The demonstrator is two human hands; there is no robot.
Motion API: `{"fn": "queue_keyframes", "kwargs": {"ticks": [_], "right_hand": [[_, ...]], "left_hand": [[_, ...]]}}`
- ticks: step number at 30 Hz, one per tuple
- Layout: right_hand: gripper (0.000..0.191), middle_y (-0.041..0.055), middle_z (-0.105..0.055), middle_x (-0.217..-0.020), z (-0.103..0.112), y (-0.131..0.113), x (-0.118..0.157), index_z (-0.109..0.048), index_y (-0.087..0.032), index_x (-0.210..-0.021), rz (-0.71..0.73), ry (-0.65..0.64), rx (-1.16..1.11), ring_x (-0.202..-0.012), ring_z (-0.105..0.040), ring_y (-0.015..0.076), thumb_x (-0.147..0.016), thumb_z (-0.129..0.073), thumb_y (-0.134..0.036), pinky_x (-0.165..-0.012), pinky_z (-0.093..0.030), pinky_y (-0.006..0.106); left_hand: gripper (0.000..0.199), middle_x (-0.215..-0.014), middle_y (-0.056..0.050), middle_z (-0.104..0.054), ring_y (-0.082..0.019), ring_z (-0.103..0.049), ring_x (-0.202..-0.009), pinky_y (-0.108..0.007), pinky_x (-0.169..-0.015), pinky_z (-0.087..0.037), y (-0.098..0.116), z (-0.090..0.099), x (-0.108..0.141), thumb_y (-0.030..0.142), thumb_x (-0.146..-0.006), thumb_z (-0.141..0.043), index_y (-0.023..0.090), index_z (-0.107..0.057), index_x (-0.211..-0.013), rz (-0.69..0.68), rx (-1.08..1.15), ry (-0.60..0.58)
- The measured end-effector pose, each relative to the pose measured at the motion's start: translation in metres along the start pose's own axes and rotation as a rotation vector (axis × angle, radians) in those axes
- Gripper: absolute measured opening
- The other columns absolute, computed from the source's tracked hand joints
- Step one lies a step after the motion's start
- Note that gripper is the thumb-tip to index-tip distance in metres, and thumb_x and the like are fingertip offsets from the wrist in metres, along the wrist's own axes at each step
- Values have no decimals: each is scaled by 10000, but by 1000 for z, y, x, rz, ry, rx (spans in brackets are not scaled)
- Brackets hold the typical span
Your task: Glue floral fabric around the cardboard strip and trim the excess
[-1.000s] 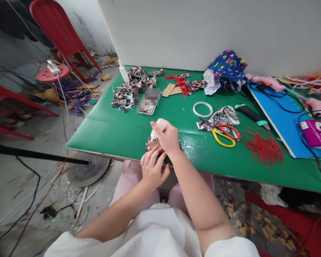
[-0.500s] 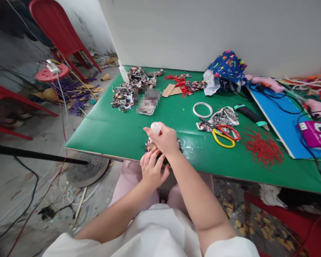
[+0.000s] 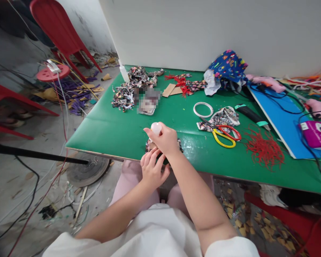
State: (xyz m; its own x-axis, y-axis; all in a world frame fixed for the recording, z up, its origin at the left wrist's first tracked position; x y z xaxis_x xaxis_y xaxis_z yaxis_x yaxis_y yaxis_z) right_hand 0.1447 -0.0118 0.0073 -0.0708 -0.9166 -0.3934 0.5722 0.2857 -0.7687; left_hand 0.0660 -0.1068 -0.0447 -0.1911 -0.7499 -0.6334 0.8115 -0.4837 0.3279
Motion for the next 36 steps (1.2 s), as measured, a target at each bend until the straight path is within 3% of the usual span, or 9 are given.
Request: {"fn": "queue_keyframes", "kwargs": {"ticks": [5,36], "right_hand": [[368,-30,-532,-549,4,1,1,-537,-194,-659,-26,76,-90,-495,-459,90,-741,-518,-553,-508,-358,217],[385,-36,-511,-525,2,0,1,-518,-195,-643,-31,16,-47,-471,-431,85,-732,-517,-570,-490,-337,216]], "left_hand": [[377,-1144,-105,-594,-260,-481,-1129,-410,-968,-302,0,-1,1,287,-734,-546,178,-592,-1092,-4,-3,0],[380,-1125,-111,-602,-264,-485,-1124,-407,-965,-304,-1,-2,3,288,-733,-542,181,-595,-1093,-11,-14,17]]}}
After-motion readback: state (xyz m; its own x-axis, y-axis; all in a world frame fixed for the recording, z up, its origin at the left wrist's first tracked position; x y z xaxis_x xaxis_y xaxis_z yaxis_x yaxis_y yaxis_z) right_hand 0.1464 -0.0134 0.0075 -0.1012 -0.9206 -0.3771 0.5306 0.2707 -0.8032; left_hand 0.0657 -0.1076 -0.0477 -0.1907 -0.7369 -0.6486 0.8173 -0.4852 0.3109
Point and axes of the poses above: each hand's wrist, its own x-axis away from the middle knuckle, its own z-axis out of the back of the hand, y = z × x, the point moved 3 cm from there along -x, towards the middle knuckle
